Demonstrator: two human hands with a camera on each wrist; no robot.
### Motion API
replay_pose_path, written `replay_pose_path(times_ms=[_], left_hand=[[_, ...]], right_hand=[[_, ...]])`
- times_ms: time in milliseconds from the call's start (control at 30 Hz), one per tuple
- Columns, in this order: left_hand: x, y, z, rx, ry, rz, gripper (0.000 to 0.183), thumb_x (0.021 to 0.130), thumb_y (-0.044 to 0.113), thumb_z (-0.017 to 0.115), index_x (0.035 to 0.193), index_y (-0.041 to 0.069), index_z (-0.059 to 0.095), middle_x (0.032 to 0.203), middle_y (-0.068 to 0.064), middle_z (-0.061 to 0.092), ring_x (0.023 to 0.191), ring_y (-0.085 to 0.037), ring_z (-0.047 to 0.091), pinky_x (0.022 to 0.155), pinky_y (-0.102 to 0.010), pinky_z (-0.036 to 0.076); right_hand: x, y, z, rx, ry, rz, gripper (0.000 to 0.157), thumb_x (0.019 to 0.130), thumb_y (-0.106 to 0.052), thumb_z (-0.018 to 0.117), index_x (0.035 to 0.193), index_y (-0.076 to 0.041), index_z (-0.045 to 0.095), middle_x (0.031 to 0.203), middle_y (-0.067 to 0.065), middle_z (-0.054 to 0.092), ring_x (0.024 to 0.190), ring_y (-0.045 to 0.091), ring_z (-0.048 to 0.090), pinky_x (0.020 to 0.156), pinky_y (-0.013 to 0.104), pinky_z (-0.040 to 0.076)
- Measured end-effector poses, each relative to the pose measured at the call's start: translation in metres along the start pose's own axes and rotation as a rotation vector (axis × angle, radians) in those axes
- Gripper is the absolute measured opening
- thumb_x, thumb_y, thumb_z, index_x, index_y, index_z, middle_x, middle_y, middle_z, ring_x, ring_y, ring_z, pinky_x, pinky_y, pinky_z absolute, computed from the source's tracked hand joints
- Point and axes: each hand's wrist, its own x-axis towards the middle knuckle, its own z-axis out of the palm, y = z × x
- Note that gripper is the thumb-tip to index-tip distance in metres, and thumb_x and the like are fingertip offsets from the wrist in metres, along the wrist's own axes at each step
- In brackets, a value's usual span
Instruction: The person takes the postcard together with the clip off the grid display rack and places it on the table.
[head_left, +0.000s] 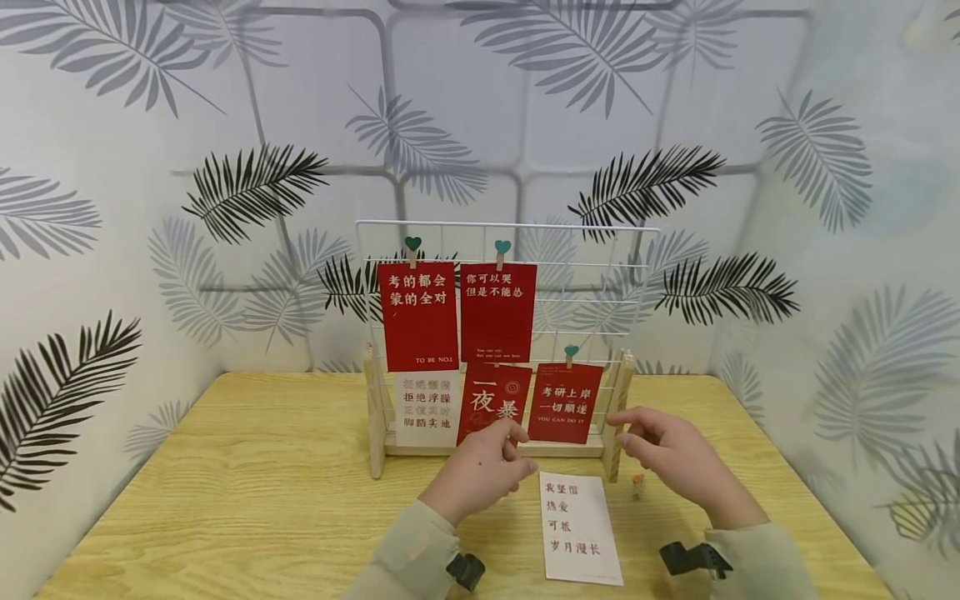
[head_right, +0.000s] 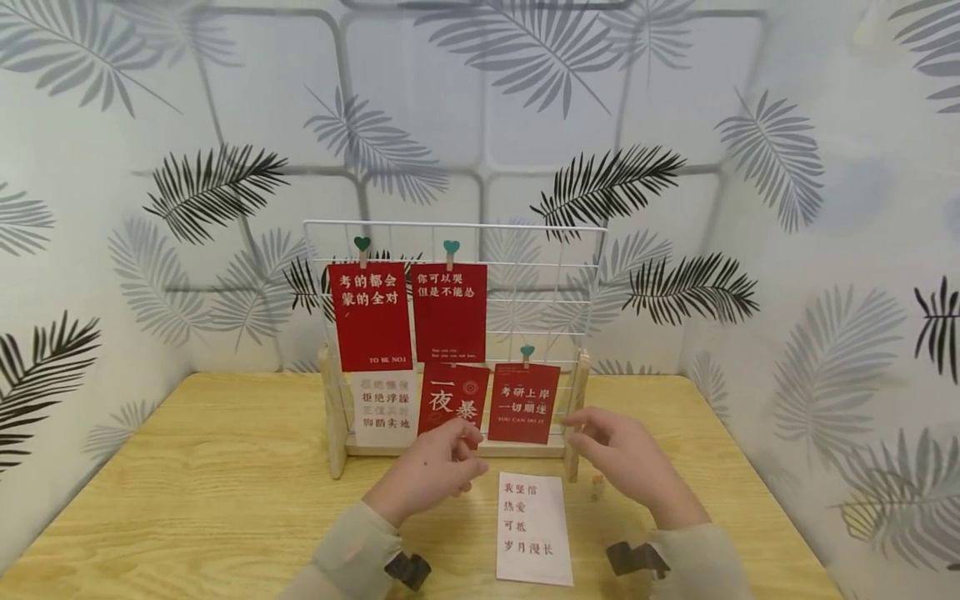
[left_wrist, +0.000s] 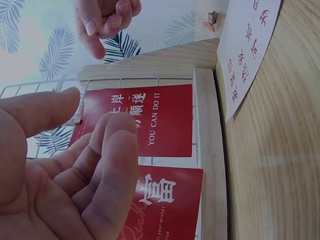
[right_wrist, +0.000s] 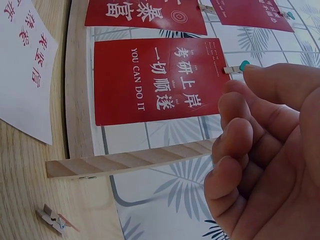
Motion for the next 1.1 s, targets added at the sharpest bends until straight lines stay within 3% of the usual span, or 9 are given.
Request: replay_pose_path(times_ms=[700,1100], left_hand=[[-0.004,0.006,-0.004,0.008,0.013,0.022,0.034,0.094,0.032,0.073,0.123,0.020,0.060,0.089,0.005,0.063,0.073,-0.015,0.062,0.064,-0.034,0.051],[-0.005,0.010,-0.016,0.071,0.141,0.108,0.033,0.095,0.034,0.070,0.122,0.019,0.060,0.092,0.010,0.063,0.085,-0.012,0.061,0.079,-0.038,0.052]], right_hand=[[0.000,-0.025,0.016,0.017,0.043,-0.108,0.029,0.100,-0.023,0.066,0.128,-0.015,0.067,0.081,0.002,0.060,0.062,0.016,0.054,0.052,0.029,0.047],[0.016,-0.055,0.014,-0.054,0.045,-0.204,0.028,0.099,-0.019,0.067,0.127,-0.018,0.067,0.074,-0.006,0.058,0.063,0.014,0.052,0.056,0.029,0.046]])
